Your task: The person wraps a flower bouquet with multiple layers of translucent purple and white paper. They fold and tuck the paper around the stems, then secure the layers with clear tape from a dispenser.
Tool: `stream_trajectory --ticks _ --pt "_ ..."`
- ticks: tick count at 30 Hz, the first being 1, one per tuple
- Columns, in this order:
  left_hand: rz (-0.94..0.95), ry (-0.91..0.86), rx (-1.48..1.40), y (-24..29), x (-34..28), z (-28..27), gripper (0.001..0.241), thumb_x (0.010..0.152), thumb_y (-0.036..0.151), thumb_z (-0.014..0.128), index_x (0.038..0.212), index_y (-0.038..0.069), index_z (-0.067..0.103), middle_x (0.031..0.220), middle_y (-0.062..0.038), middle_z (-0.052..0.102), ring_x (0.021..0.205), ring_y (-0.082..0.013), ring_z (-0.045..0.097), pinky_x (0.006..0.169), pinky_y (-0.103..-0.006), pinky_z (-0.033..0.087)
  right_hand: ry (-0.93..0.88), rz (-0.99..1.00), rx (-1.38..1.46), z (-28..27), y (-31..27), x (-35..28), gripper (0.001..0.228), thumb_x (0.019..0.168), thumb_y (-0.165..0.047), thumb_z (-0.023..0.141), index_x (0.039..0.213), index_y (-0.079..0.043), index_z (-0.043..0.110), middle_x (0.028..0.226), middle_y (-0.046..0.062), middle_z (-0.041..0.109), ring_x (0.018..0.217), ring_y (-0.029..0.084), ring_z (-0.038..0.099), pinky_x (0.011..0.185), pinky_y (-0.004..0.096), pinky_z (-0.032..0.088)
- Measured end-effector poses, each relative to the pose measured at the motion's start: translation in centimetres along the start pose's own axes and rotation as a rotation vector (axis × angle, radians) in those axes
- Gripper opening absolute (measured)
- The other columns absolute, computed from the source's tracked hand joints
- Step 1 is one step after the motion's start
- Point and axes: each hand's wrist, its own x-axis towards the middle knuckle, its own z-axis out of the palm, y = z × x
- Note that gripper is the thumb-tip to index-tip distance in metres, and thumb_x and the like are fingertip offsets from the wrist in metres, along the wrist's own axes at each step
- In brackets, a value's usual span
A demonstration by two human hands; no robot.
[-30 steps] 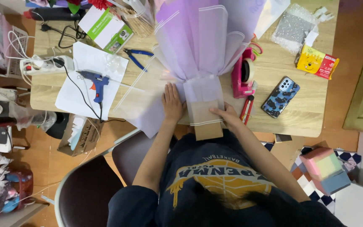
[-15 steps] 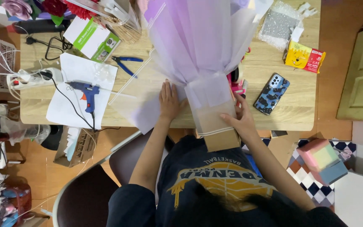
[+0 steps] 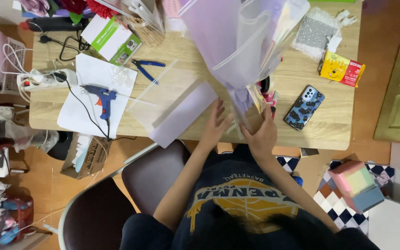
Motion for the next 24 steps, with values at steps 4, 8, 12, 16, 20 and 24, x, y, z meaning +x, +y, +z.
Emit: stream_trajectory --ticks 4,8,12,16,20,24 --pt "-0.084 0.007 -0.081 2.5 1.0 1.3 0.12 0.089 0.049 0.078 0.165 0.007 -0.004 0.166 -0.031 0.01 0.152 -0.0517 0.018 0.119 -0.0607 0.029 -0.061 -0.212 -0.067 0.9 -2.1 -1.2 0.103 0.071 -0.046 0.09 0.153 -0.003 0.045 0.114 0.019 0.061 0.098 0.036 0.063 0.087 0.047 0.049" --pt "-0.157 0.14 -0.039 -0.3 2.9 -0.9 0.102 0.085 0.052 0.082 0.156 0.004 0.026 0.146 -0.024 0.038 0.137 -0.038 0.038 0.115 -0.0533 0.033 -0.257 -0.268 0.089 -0.4 -4.7 -1.4 0.1 0.077 -0.041 0.086 0.158 -0.006 0.039 0.136 0.023 0.053 0.122 0.038 0.055 0.105 0.049 0.038" --pt "-0.138 0.123 -0.081 -4.3 4.2 -3.4 0.092 0.086 0.05 0.087 0.15 0.002 0.043 0.141 -0.024 0.055 0.135 -0.0346 0.051 0.111 -0.0519 0.042 -0.272 -0.094 0.457 -0.4 -5.0 -0.5 0.088 0.078 -0.038 0.089 0.144 0.001 0.047 0.132 0.023 0.054 0.128 0.043 0.052 0.112 0.052 0.036" --pt "-0.232 0.113 -0.058 1.7 2.4 -2.9 0.093 0.101 0.058 0.058 0.162 -0.002 0.019 0.164 -0.033 0.025 0.15 -0.0471 0.029 0.118 -0.0606 0.035 -0.172 0.103 0.552 2.8 -0.9 -1.6 0.09 0.072 -0.039 0.096 0.135 -0.003 0.042 0.138 0.016 0.042 0.137 0.037 0.044 0.117 0.047 0.031" --pt "-0.123 0.098 0.066 -0.5 3.0 -2.8 0.07 0.11 0.04 0.046 0.16 -0.006 0.026 0.161 -0.036 0.029 0.151 -0.0474 0.027 0.122 -0.0568 0.028 -0.575 0.285 0.48 2.6 -0.8 -0.5 0.119 0.068 -0.04 0.095 0.155 -0.003 0.022 0.153 0.024 0.036 0.145 0.044 0.038 0.121 0.054 0.031" --pt "-0.062 0.197 0.397 -1.0 3.7 -2.6 0.062 0.11 0.038 0.044 0.154 -0.006 0.041 0.148 -0.034 0.049 0.138 -0.0456 0.049 0.113 -0.0542 0.044 -0.772 0.27 0.271 0.5 -3.1 1.2 0.104 0.082 -0.025 0.079 0.163 -0.007 0.017 0.161 0.023 0.035 0.147 0.041 0.038 0.122 0.05 0.032"
